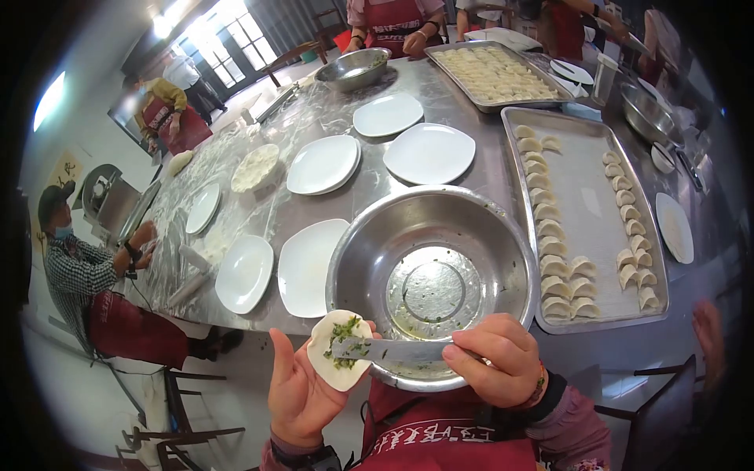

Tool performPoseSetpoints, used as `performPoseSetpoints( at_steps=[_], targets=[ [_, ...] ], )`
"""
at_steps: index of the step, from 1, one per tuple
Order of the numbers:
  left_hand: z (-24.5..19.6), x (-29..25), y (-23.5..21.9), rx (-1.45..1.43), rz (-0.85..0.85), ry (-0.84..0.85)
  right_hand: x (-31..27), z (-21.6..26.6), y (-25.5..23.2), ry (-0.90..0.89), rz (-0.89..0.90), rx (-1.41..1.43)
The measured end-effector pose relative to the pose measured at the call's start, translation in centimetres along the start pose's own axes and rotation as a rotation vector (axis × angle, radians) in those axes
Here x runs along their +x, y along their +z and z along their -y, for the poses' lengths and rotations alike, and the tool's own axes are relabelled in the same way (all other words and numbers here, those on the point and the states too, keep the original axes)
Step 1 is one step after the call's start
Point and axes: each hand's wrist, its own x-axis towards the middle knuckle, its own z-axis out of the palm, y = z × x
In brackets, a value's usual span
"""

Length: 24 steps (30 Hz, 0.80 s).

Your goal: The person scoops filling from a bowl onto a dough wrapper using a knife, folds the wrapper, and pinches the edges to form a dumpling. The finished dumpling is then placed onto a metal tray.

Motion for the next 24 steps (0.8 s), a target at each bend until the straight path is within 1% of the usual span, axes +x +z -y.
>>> performPoseSetpoints(
  at_steps=[2, 3, 5, 6, 8, 9, 11, 12, 14, 15, 16, 17, 18, 19, 20, 21, 22, 23, 24],
  targets=[
    [0.2, 0.5, 0.5, 0.029, -0.013, 0.006, -0.4, 0.0, -0.5, 0.054, -0.001, -0.02],
    [0.2, 0.7, 0.6, 0.015, -0.006, 0.004, -0.6, 0.1, -0.8, 0.047, -0.008, -0.02],
    [0.1, 1.3, 0.7, 0.01, 0.004, 0.015, -1.3, 0.2, -1.3, 0.15, -0.072, -0.07],
    [0.0, 1.6, 0.5, 0.013, 0.01, 0.038, -1.8, 0.2, -1.4, 0.142, -0.082, -0.062],
    [-0.1, 2.2, 0.2, 0.03, 0.017, 0.068, -2.8, 0.0, -1.4, 0.275, -0.271, -0.082],
    [0.0, 2.4, 0.2, 0.076, 0.008, 0.078, -2.6, -0.1, -1.5, 0.275, -0.281, -0.077],
    [0.2, 2.9, -0.4, 0.128, -0.002, 0.087, -2.2, -0.1, -2.3, 0.463, -0.214, 0.007],
    [0.4, 2.8, -0.5, 0.129, 0.006, 0.076, -2.1, -0.3, -2.3, 0.467, -0.219, -0.005],
    [0.8, 2.7, -0.7, 0.225, -0.054, 0.14, -1.4, -0.9, -2.6, 0.687, -0.187, 0.142],
    [0.6, 2.5, -1.3, 0.199, -0.056, 0.138, -0.9, -1.3, -3.1, 0.781, -0.123, 0.148],
    [0.6, 2.4, -2.1, 0.126, -0.083, 0.145, -0.9, -1.7, -3.5, 0.821, -0.064, 0.16],
    [0.6, 2.2, -3.0, 0.133, -0.084, 0.177, -1.4, -2.3, -3.9, 0.864, -0.013, 0.154],
    [0.5, 2.0, -4.4, 0.075, -0.05, 0.179, -1.8, -2.6, -4.1, 0.763, -0.001, 0.07],
    [0.2, 2.0, -5.1, 0.075, -0.046, 0.185, -2.1, -2.8, -4.5, 0.71, 0.044, 0.024],
    [0.3, 1.7, -5.8, 0.142, -0.06, 0.22, -2.6, -2.7, -4.7, 0.716, 0.054, 0.021],
    [-0.7, 0.9, -4.4, -0.03, 0.019, 0.135, -2.6, -2.4, -5.2, 0.667, 0.068, -0.019],
    [-0.6, 0.9, -4.1, -0.077, 0.064, 0.13, -2.8, -1.9, -5.6, 0.634, 0.052, -0.061],
    [-0.6, 0.8, -4.8, -0.079, 0.027, 0.155, -2.8, -1.4, -6.1, 0.634, 0.014, -0.076],
    [-0.5, 1.0, -4.9, -0.06, 0.12, 0.148, -3.1, -0.9, -6.6, 0.637, -0.01, -0.129]
  ],
)
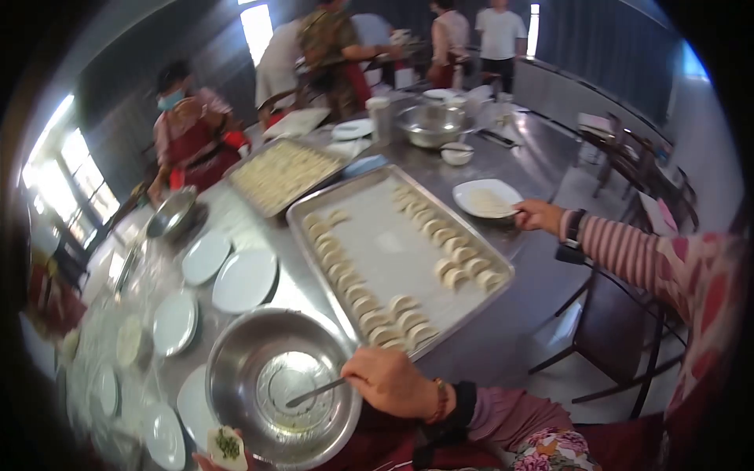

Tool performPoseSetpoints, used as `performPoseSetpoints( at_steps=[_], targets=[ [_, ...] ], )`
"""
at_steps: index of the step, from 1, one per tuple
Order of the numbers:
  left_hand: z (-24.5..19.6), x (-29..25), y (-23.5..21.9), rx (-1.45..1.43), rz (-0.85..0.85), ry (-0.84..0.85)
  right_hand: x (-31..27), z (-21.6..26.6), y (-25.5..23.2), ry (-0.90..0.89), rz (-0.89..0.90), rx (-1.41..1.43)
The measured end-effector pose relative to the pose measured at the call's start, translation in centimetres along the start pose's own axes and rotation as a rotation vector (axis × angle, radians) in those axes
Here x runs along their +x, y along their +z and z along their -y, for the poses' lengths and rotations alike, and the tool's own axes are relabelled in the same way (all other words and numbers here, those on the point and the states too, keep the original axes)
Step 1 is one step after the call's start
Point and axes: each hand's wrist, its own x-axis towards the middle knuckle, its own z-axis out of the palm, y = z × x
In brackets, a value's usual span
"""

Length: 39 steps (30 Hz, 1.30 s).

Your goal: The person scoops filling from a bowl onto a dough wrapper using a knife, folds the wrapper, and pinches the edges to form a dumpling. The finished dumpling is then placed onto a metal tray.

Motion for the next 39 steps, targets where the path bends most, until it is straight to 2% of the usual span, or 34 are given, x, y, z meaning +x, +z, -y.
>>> performPoseSetpoints(
  at_steps=[2, 3, 5, 6, 8, 11, 12, 14, 15, 17, 18, 19, 20, 23, 25, 28, 30, 32, 36, 39],
  targets=[
    [0.9, 0.3, 1.4, 0.981, -0.144, 0.2, -0.8, 0.3, -0.5, 0.074, -0.025, 0.059],
    [0.9, 0.8, 0.7, 0.98, -0.11, 0.204, -1.5, 0.1, 0.1, 0.067, -0.052, 0.042],
    [1.0, 0.9, 0.9, 0.427, -0.08, 0.104, -2.5, 0.0, -0.1, 0.141, -0.066, 0.098],
    [1.1, 1.0, 1.2, 0.43, -0.07, 0.106, -2.9, 0.1, -0.2, 0.136, -0.076, 0.097],
    [1.1, 1.1, 1.9, -0.147, 0.072, -0.142, -3.4, 0.3, -0.4, 0.193, -0.06, 0.148],
    [1.5, 1.1, 2.5, -0.197, 0.079, -0.138, -4.4, -0.1, -0.6, 0.261, -0.051, 0.193],
    [1.7, 1.1, 2.9, -0.195, 0.078, -0.12, -4.6, -0.1, -0.8, 0.249, -0.042, 0.204],
    [1.8, 0.8, 3.1, -0.219, 0.189, -0.163, -4.8, -0.5, -1.0, 0.238, -0.084, 0.135],
    [1.8, 0.7, 1.9, -0.211, 0.166, -0.146, -5.0, -1.0, -0.7, 0.224, -0.103, 0.104],
    [2.1, 0.3, -0.6, 0.149, -0.082, 0.042, -4.3, -0.8, -1.1, 0.286, -0.039, 0.087],
    [1.5, -0.2, -0.9, 0.098, -0.134, 0.047, -3.6, -0.5, -1.2, 0.315, -0.017, 0.084],
    [0.6, -0.6, -0.1, 0.198, -0.114, 0.11, -3.0, -0.9, -1.0, 0.236, -0.006, 0.043],
    [0.0, -1.2, 1.4, 0.16, -0.192, 0.191, -2.2, -0.8, -0.9, 0.172, 0.016, -0.017],
    [-2.2, -3.7, 0.2, 0.194, -0.291, 0.366, 0.1, 0.0, 0.2, 0.031, 0.097, -0.099],
    [-2.2, -4.9, -0.6, 0.186, -0.353, 0.357, 1.4, 0.1, 1.2, -0.105, 0.149, -0.226],
    [-1.3, -6.0, -1.8, 0.18, -0.361, 0.298, 2.3, 0.5, 2.6, -0.187, 0.279, -0.325],
    [-0.9, -6.3, -2.8, 0.144, -0.392, 0.259, 2.7, 0.5, 3.3, -0.172, 0.312, -0.33],
    [-0.6, -6.1, -3.2, 0.155, -0.341, 0.248, 2.5, 0.0, 3.9, -0.131, 0.302, -0.403],
    [-1.2, -5.6, -3.0, 0.143, -0.343, 0.248, 2.1, 0.3, 4.1, -0.152, 0.343, -0.392],
    [-1.6, -5.6, -2.6, 0.166, -0.331, 0.28, 0.8, 1.3, 3.4, -0.096, 0.26, -0.344]
  ],
)
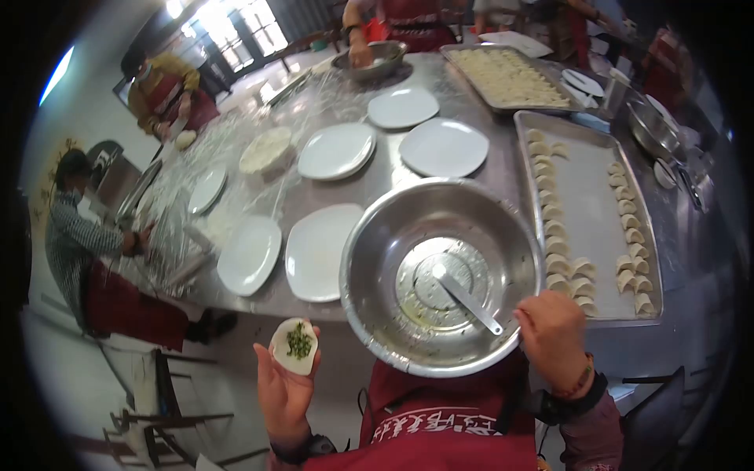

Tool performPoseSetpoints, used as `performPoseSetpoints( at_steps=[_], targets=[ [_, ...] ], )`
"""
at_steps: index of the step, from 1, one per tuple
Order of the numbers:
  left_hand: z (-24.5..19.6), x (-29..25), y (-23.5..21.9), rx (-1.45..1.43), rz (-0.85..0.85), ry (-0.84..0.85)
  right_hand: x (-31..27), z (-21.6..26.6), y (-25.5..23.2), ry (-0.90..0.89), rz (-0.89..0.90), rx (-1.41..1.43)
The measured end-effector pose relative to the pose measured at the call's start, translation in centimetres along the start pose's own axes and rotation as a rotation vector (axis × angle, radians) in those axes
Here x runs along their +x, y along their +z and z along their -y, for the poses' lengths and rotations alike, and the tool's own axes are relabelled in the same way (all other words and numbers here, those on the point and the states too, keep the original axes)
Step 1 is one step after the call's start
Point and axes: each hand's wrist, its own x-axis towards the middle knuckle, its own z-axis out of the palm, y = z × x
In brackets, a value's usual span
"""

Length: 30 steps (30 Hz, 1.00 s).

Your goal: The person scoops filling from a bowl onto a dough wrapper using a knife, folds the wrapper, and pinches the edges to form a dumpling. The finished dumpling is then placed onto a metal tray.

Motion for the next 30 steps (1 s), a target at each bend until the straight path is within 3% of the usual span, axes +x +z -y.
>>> performPoseSetpoints(
  at_steps=[3, 5, 6, 7, 8, 9, 10, 11, 13, 14, 16, 20, 23, 25, 30],
  targets=[
    [-0.3, -0.6, -0.8, -0.016, -0.01, 0.032, -2.0, 1.3, -1.2, 0.058, 0.007, 0.054],
    [-0.3, -1.2, -1.5, -0.024, -0.049, 0.039, -3.5, 2.9, -2.1, 0.065, 0.196, 0.342],
    [-0.2, -1.5, -1.8, -0.03, -0.057, 0.026, -4.0, 3.1, -1.7, 0.018, 0.345, 0.6],
    [0.0, -1.7, -2.1, -0.035, -0.058, 0.021, -3.7, 3.6, -1.3, -0.041, 0.622, 0.732],
    [0.2, -1.8, -2.3, -0.044, -0.044, 0.007, -4.3, 4.1, 0.6, -0.098, 0.724, 0.821],
    [0.3, -2.1, -2.6, -0.051, -0.032, -0.009, -5.6, 4.0, 3.1, -0.041, 0.839, 0.872],
    [0.3, -2.3, -2.8, -0.052, -0.03, -0.012, -6.9, 3.9, 5.2, 0.225, 1.025, 0.864],
    [0.4, -2.4, -2.9, -0.047, -0.025, -0.022, -6.9, 4.2, 6.9, 0.222, 1.023, 0.861],
    [0.5, -2.7, -3.3, -0.045, -0.034, -0.033, -6.7, 6.1, 9.9, -0.102, 0.714, 0.713],
    [0.4, -2.8, -3.5, -0.039, -0.027, -0.049, -6.6, 6.9, 11.2, -0.095, 0.724, 0.717],
    [0.3, -2.8, -3.8, -0.03, -0.017, -0.059, -5.3, 7.8, 13.4, -0.131, 0.451, 0.328],
    [0.1, -2.4, -4.8, -0.052, -0.026, -0.055, -4.5, 7.5, 15.4, -0.246, 0.433, 0.189],
    [0.0, -1.9, -5.3, -0.081, -0.035, -0.061, -4.4, 7.5, 16.3, -0.307, 0.584, 0.186],
    [0.0, -1.7, -5.8, -0.089, -0.051, -0.064, -3.7, 7.9, 16.1, -0.538, 0.565, 0.118],
    [0.0, -1.4, -6.4, -0.109, -0.07, -0.084, -3.6, 8.1, 17.1, -0.569, 0.655, 0.069]
  ],
)
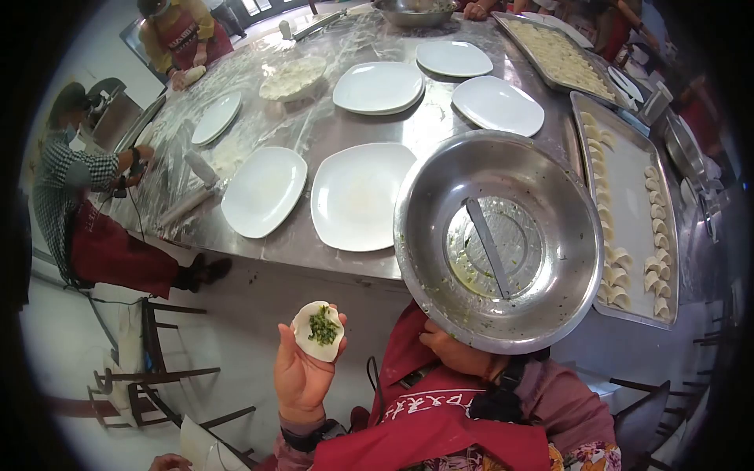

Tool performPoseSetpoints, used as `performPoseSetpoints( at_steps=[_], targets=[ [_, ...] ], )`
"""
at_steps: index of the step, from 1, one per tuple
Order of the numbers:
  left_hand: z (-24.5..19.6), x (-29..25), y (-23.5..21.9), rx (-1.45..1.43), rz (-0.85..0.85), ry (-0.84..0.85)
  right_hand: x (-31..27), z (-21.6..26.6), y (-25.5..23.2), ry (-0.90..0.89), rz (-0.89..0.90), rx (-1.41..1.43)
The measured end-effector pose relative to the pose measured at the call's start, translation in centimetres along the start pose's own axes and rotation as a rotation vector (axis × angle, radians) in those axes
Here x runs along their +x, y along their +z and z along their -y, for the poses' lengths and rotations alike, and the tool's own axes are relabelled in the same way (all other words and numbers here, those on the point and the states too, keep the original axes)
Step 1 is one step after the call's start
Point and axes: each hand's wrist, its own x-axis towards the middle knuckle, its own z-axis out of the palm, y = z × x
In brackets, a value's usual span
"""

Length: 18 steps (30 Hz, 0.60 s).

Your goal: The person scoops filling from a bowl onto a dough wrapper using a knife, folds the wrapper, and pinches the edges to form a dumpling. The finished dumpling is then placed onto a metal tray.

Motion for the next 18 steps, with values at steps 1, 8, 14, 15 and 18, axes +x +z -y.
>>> performPoseSetpoints(
  at_steps=[1, 8, 14, 15, 18],
  targets=[
    [-0.1, 0.0, 0.1, 0.001, 0.011, -0.002, 0.2, 0.1, 0.0, 0.021, 0.041, 0.001],
    [0.2, -0.5, 0.7, 0.015, 0.034, -0.011, 0.2, 0.5, -1.7, 0.278, -0.117, 0.403],
    [0.6, -1.2, 3.9, 0.109, 0.195, -0.124, -1.5, 1.3, -4.3, 0.027, -0.15, 0.512],
    [0.2, -1.2, 4.8, 0.12, 0.204, -0.114, -2.1, 1.9, -5.6, -0.064, -0.146, 0.645],
    [-0.8, -1.3, 8.5, 0.089, 0.37, -0.197, -4.1, 2.9, -10.3, -0.156, 0.008, 0.881]
  ],
)
